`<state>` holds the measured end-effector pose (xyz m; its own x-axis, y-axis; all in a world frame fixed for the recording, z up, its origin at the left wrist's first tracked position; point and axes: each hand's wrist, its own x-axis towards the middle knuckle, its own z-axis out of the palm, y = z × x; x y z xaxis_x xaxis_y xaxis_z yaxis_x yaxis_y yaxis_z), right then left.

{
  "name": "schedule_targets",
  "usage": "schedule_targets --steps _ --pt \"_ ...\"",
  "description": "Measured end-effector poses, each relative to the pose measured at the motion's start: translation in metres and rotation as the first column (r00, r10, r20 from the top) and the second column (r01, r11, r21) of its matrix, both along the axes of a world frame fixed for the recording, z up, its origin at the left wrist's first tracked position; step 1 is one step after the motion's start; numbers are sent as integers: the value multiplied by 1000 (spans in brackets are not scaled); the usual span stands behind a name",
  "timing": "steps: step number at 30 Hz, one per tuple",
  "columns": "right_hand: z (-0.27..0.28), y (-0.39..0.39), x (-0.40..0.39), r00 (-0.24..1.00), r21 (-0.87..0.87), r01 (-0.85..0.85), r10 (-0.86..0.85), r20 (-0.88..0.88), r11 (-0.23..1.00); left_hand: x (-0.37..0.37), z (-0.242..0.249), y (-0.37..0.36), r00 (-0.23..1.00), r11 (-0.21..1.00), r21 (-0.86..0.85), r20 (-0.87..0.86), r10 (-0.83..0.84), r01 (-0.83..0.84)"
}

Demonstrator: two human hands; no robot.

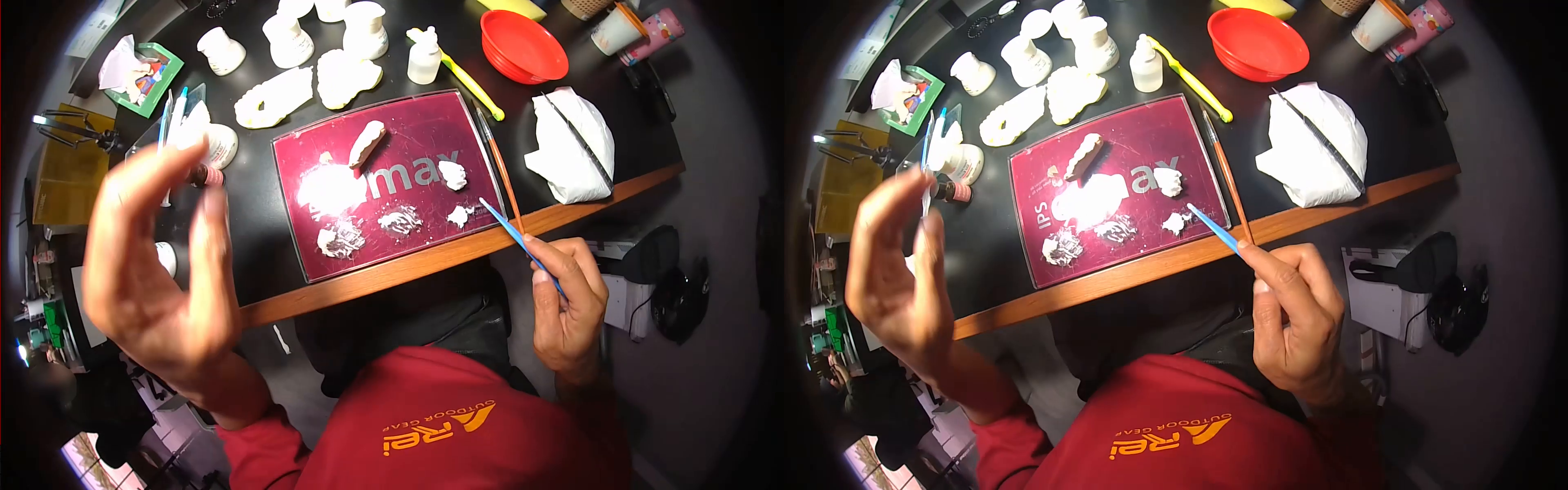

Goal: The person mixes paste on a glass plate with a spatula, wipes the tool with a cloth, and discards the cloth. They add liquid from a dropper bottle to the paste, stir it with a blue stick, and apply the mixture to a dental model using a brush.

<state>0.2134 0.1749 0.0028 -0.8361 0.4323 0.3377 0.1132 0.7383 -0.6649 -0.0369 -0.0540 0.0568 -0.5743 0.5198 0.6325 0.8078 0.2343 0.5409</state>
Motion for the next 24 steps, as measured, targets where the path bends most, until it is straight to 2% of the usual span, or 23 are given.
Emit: schedule_targets --steps 2,5,8,11,15,24 --pt "4 -5 -2 998 -1 38 -38 46 999 12 -25 -12 994 994 39 48 96 -98" --pt "-9 -17 -2 998 35 62 -62 5 997 24 -63 -23 932 977 18 305 195 -211" --pt "-17 -28 -4 998 77 56 -57 15 995 30 -82 -28 899 976 49 401 177 -214" --pt "-22 -32 -4 997 132 65 -69 27 989 31 -82 -34 861 967 94 482 162 -235" --pt "-24 -33 -4 998 155 63 -66 19 986 27 -86 -41 879 983 78 464 112 -166" --pt "-30 -37 0 1000 211 30 -31 1 977 31 -85 -43 876 991 35 472 99 -130"
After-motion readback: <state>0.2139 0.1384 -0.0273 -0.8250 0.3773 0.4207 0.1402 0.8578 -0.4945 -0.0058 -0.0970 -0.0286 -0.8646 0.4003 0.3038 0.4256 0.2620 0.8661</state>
